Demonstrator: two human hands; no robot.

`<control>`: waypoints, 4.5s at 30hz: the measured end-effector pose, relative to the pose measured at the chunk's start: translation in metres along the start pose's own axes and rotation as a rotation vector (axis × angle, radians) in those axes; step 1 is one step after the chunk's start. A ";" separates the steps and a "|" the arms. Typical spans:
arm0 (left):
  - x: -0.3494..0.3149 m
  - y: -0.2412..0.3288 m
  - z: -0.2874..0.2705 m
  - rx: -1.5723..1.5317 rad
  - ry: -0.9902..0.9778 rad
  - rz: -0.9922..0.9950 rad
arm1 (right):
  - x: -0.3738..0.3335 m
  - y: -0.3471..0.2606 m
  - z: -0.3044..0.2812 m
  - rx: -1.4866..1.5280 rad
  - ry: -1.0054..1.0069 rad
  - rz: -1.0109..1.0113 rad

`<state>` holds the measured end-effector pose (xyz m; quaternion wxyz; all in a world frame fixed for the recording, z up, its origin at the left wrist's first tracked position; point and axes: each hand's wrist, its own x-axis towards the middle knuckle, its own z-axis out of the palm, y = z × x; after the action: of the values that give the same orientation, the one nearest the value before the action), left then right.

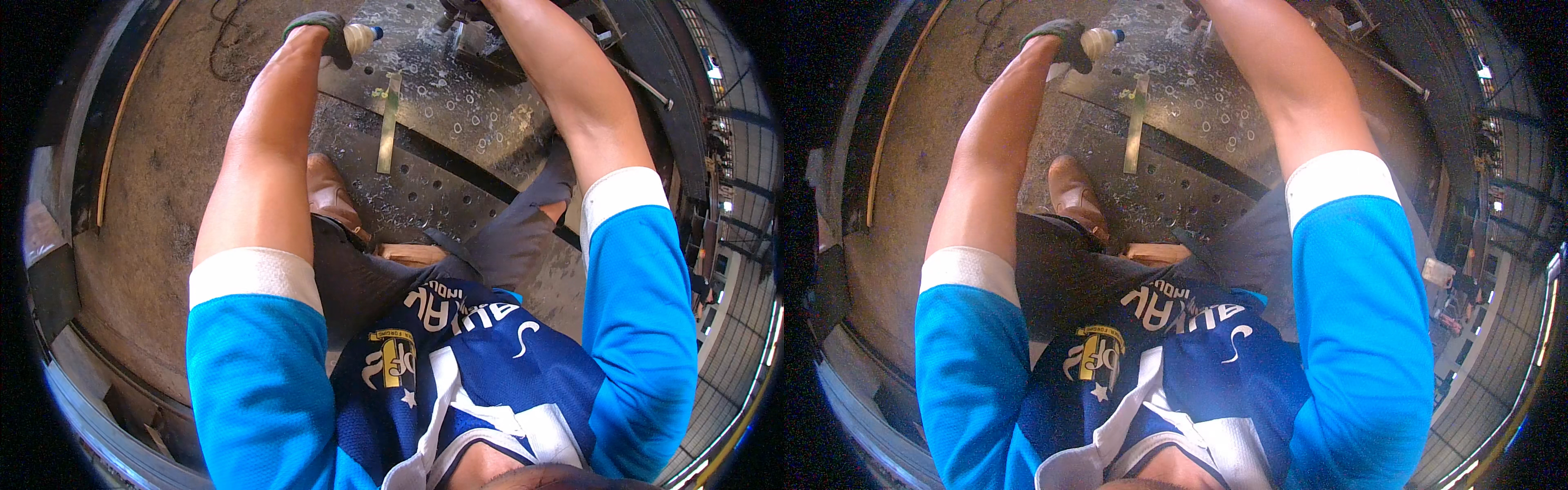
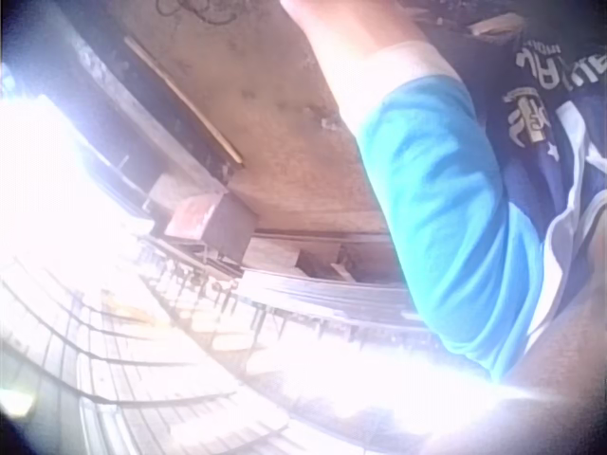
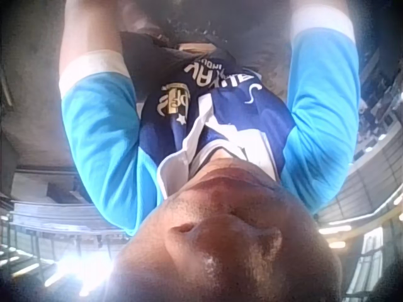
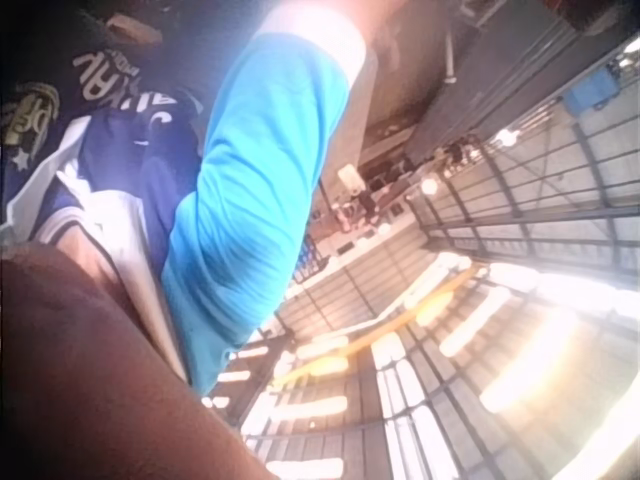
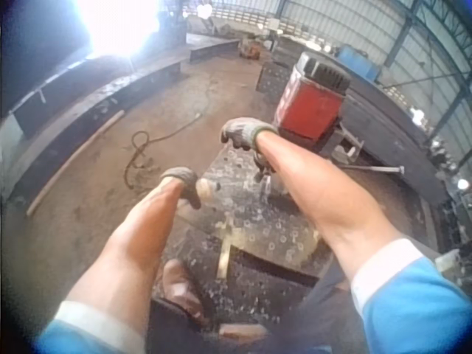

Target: The person sits at a drill press and drills holes into a metal plate. They repeatedly position the plate, lower the drill to cut holes, and apply liquid from a bottle to the work area between drilling cycles.

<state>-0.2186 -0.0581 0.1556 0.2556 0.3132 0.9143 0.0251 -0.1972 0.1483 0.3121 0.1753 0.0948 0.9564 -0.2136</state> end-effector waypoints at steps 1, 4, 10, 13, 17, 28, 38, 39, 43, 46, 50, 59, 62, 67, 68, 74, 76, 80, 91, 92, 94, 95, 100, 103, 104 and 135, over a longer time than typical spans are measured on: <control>0.000 0.000 0.001 0.001 -0.006 -0.018 | 0.001 0.000 0.000 0.002 -0.002 0.003; -0.002 -0.002 0.006 -0.095 0.109 0.004 | 0.009 0.001 0.002 -0.065 -0.009 -0.049; 0.007 -0.005 0.008 -0.140 0.150 0.103 | 0.020 0.004 0.005 -0.120 -0.006 -0.061; 0.005 -0.003 0.011 -0.097 0.216 0.064 | 0.018 0.001 0.005 -0.152 -0.023 -0.058; -0.004 -0.001 0.008 -0.084 0.107 0.082 | 0.018 0.004 0.005 -0.041 -0.014 0.068; 0.001 0.004 0.002 0.018 -0.062 -0.003 | 0.033 0.011 0.007 -0.276 -0.036 -0.150; 0.009 -0.004 0.014 -0.042 -0.006 -0.057 | 0.040 0.017 0.016 -0.357 0.007 -0.338; 0.008 -0.004 0.014 -0.031 -0.003 -0.054 | 0.042 0.020 0.017 -0.404 0.047 -0.393; 0.005 -0.006 0.015 -0.002 -0.023 -0.065 | 0.040 0.025 0.021 -0.461 0.110 -0.469; 0.002 -0.007 0.015 0.025 -0.024 -0.026 | 0.031 0.021 0.021 -0.397 0.105 -0.444; -0.001 -0.007 0.013 -0.014 -0.051 -0.047 | 0.020 0.014 0.015 -0.364 0.018 -0.333; -0.005 -0.017 0.023 -0.219 0.071 -0.020 | 0.035 0.027 0.016 -0.336 0.022 -0.445; -0.004 -0.019 0.026 -0.164 0.049 -0.046 | 0.035 0.025 0.016 -0.224 -0.047 -0.331; -0.009 -0.018 0.030 -0.070 -0.029 -0.067 | 0.026 0.018 0.017 -0.261 -0.033 -0.302; -0.011 -0.018 0.030 -0.065 -0.034 -0.078 | 0.025 0.018 0.017 -0.299 -0.021 -0.352; -0.013 -0.019 0.032 -0.116 -0.068 -0.109 | 0.023 0.014 0.018 -0.416 -0.007 -0.375; -0.010 -0.018 0.035 -0.195 -0.054 -0.143 | 0.020 0.008 0.018 -0.259 -0.019 -0.275; -0.004 -0.012 0.042 -0.191 0.007 -0.011 | 0.003 -0.001 0.014 0.010 -0.056 -0.022; 0.007 0.013 0.037 -0.224 -0.085 -0.178 | 0.004 -0.006 0.015 -0.018 -0.103 -0.002; 0.006 0.014 0.037 -0.207 -0.059 -0.185 | 0.001 -0.011 0.014 0.016 -0.107 0.006; 0.005 0.014 0.038 -0.163 0.010 -0.189 | -0.007 -0.017 0.012 0.091 -0.094 0.073; 0.005 0.013 0.038 -0.156 -0.008 -0.172 | -0.011 -0.017 0.012 0.129 -0.077 0.128; 0.006 0.013 0.039 -0.064 -0.047 -0.076 | 0.005 0.009 0.019 0.012 -0.103 -0.075; 0.002 0.024 0.040 -0.075 -0.012 -0.049 | 0.029 0.033 0.031 0.064 -0.114 -0.295; -0.002 0.028 0.040 -0.099 -0.001 -0.044 | 0.035 0.037 0.036 0.240 -0.127 -0.239; -0.022 0.075 0.045 -0.321 0.035 0.021 | 0.014 0.009 0.029 0.069 -0.119 -0.177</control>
<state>-0.1407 -0.0158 0.1419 0.2861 0.2774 0.8995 0.1792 -0.1988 0.1452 0.2787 0.2089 0.0031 0.9409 -0.2664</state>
